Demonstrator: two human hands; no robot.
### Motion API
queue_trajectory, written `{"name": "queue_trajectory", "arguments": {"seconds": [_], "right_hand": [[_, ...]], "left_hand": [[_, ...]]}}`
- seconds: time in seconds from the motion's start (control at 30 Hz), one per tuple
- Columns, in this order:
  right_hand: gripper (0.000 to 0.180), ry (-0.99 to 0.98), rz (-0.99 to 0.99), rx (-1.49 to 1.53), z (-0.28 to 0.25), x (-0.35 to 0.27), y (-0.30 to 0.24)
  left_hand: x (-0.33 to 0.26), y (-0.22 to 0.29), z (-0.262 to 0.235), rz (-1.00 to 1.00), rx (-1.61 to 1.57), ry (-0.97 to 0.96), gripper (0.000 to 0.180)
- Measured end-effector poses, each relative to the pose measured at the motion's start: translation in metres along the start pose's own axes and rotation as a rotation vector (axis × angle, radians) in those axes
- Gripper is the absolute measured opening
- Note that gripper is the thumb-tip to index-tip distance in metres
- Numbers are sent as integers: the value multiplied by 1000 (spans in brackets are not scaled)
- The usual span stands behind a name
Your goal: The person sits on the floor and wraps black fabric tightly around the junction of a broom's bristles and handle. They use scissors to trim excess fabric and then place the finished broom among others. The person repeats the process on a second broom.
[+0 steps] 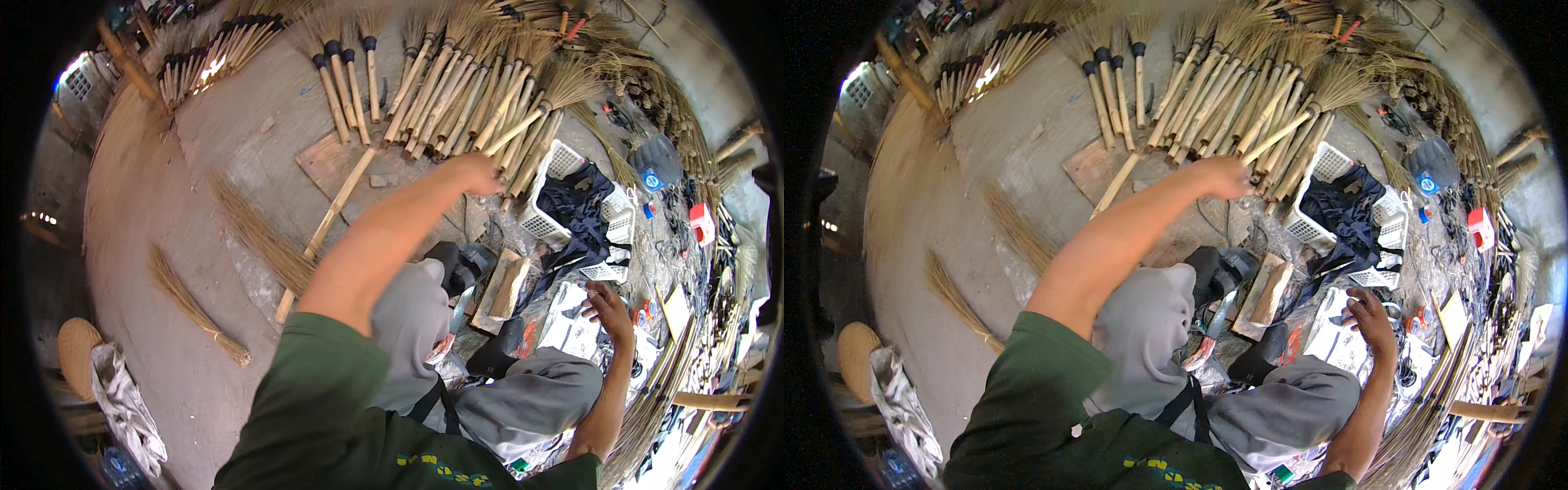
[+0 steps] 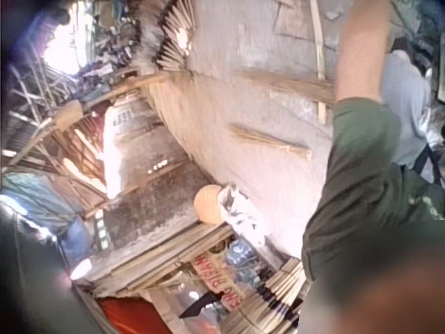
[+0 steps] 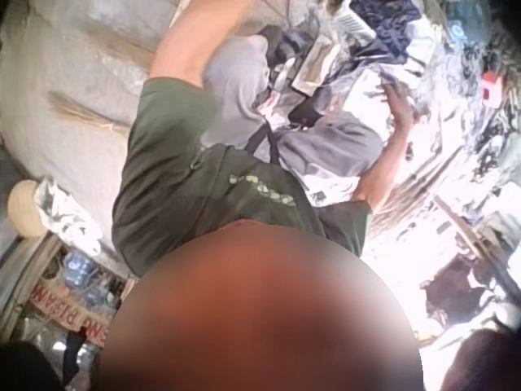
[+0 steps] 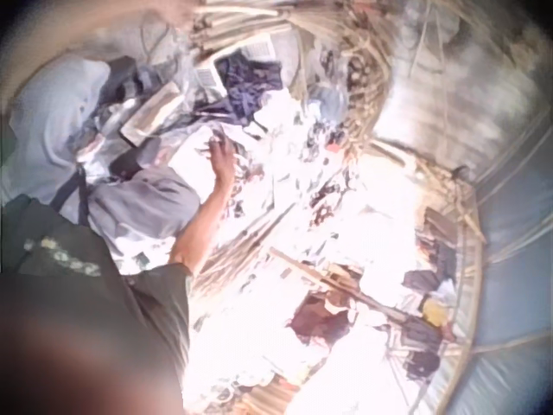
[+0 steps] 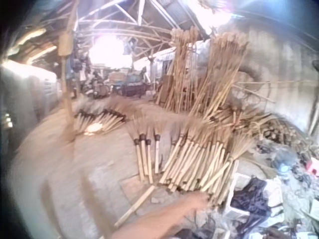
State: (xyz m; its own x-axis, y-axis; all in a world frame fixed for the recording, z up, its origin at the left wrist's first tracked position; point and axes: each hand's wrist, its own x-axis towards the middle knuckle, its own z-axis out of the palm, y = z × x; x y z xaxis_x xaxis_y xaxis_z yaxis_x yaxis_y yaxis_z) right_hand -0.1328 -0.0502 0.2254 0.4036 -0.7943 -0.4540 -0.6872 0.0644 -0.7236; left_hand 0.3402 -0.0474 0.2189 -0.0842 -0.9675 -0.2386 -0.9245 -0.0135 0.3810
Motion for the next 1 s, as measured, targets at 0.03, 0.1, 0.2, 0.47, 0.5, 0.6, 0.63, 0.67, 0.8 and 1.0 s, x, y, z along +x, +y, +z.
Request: {"name": "queue_trajectory", "arguments": {"seconds": [0.03, 0.1, 0.2, 0.47, 0.5, 0.6, 0.63, 0.67, 0.8, 1.0], "right_hand": [[43, 6, -19, 14, -1, -3, 0], [38, 27, -33, 14, -2, -7, -1], [39, 52, -36, -4, -3, -9, -5], [41, 4, -137, 23, 2, -2, -27], [41, -6, -124, 8, 3, -1, -31], [39, -43, -137, 40, 6, 0, -41], [39, -27, -154, 30, 7, -1, -42], [39, -21, -158, 28, 6, -3, -43], [38, 0, -140, 30, 4, -10, -42], [40, 52, -83, -13, -2, -26, -32]], "left_hand": [[-10, -28, 15, -53, -95, -87, 52], [-51, -74, 67, -118, -354, 115, 50], [-116, -113, 147, -214, -591, 117, 51], [-251, -95, 279, -530, -1092, 176, 40], [-253, -95, 280, -545, -1097, 175, 40], [-241, -100, 271, -553, -1088, 173, 39], [-234, -100, 266, -544, -1079, 172, 38], [-225, -102, 260, -533, -1065, 170, 38], [-177, -104, 239, -473, -1043, 141, 36], [-107, -94, 250, -436, -1230, 93, 31]]}}
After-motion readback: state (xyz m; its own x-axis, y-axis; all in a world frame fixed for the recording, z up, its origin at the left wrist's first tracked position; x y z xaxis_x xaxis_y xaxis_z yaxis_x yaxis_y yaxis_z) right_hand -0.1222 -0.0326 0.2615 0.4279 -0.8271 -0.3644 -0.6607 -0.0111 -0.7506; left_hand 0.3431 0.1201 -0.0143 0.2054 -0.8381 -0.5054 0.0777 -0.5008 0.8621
